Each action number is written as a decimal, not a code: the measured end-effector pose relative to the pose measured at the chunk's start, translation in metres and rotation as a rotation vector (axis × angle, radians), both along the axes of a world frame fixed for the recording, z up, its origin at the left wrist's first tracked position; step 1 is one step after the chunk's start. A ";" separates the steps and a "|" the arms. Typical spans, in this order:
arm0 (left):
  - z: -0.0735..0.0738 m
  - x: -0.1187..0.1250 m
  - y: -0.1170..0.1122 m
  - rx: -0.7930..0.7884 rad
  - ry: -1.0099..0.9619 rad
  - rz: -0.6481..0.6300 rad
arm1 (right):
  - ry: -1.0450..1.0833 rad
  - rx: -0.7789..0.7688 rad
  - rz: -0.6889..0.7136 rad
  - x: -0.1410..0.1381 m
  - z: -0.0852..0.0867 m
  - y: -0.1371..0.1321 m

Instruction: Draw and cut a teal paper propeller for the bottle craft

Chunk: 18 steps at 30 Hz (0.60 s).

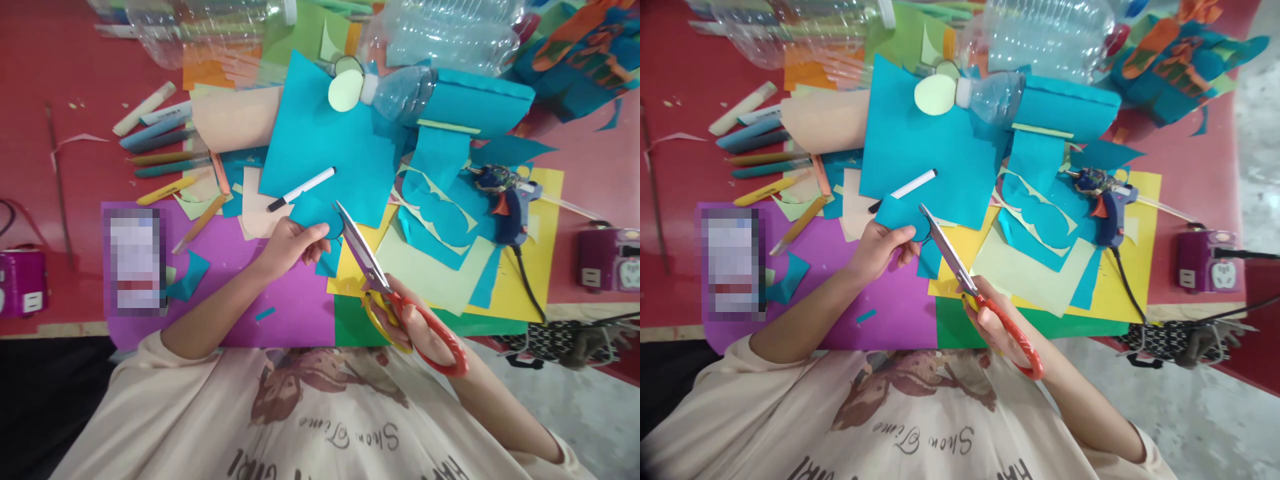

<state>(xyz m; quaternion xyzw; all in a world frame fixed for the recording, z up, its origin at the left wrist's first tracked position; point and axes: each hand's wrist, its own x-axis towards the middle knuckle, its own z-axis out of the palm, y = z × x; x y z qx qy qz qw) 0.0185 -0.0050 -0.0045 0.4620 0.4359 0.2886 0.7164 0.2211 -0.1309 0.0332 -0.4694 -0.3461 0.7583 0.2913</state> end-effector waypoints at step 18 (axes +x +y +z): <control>0.004 0.000 0.006 0.077 0.020 0.038 | -0.026 0.047 0.027 -0.001 -0.002 0.002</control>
